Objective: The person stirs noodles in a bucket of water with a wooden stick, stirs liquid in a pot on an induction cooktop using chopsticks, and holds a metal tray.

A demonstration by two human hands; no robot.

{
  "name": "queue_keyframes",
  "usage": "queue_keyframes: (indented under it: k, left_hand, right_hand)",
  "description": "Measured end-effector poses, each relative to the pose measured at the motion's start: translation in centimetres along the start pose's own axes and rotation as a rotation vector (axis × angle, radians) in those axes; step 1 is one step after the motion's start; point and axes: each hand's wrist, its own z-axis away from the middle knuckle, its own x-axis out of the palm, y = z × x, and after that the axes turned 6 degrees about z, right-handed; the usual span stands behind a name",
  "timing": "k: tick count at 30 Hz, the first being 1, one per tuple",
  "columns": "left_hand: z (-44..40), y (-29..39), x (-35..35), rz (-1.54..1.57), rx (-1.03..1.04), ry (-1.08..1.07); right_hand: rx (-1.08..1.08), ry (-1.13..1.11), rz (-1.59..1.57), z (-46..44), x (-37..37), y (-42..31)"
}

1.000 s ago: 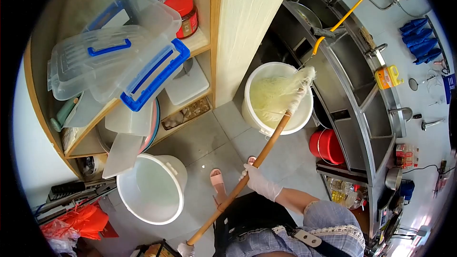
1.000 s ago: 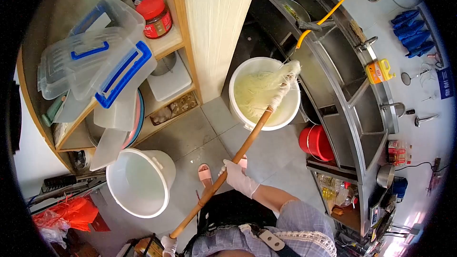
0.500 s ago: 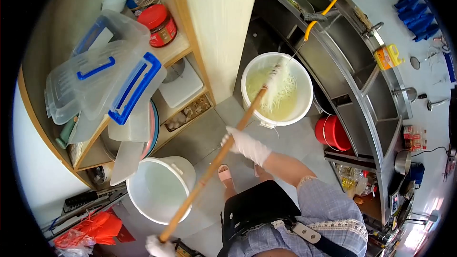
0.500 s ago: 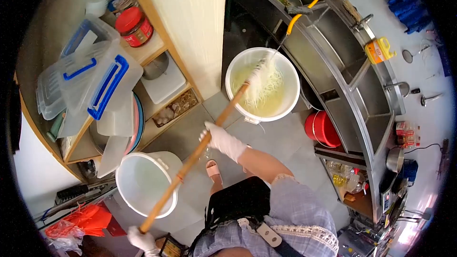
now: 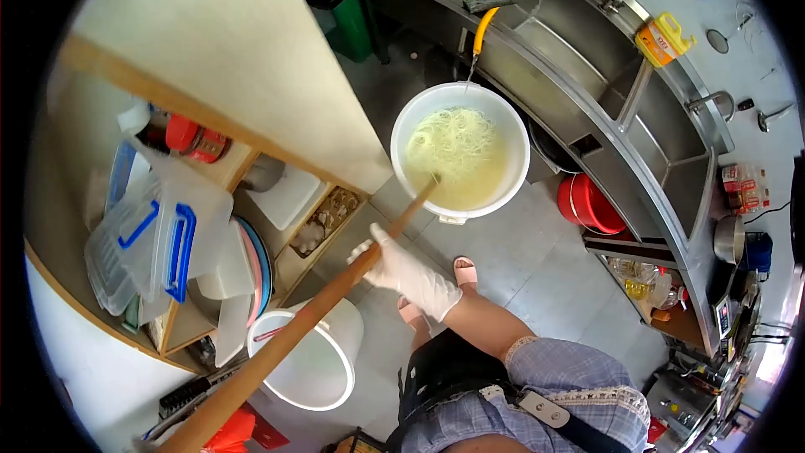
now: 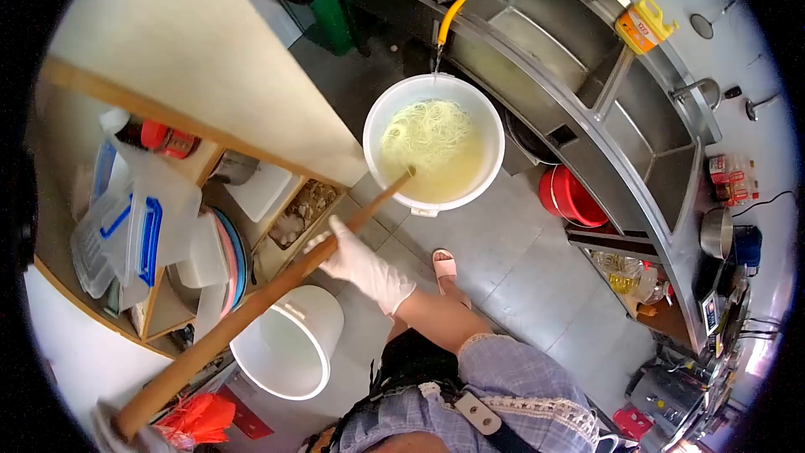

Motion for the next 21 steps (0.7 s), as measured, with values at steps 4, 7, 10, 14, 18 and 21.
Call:
queue_keyframes:
  k: [4, 7, 10, 14, 18, 21]
  left_hand:
    - [1.4, 8.2, 5.3, 0.224, 0.347, -0.417]
    - [3.0, 17.7, 8.3, 0.446, 0.428, -0.961]
    - [7.6, 21.8, 10.7, 0.664, 0.374, -1.253]
    - [15.3, 24.2, 10.9, 1.043, -0.026, -1.4]
    - [20.7, 24.2, 7.6, 1.039, -0.352, -1.432]
    - [26.5, 23.9, 3.8, 0.998, -0.469, -1.422]
  right_hand:
    - [-0.102, 0.23, -0.07, -6.5, -6.7, -10.1]
    - [-0.204, 0.317, -0.217, -10.5, -10.9, -14.5]
    - [-0.245, 0.321, -0.172, -11.4, -12.5, -15.4]
    - [-0.319, 0.359, -0.133, -13.3, -14.8, -15.7]
    - [-0.271, 0.416, 0.09, -12.5, -15.5, -13.3]
    - [-0.287, 0.302, 0.156, -12.1, -18.6, -9.4]
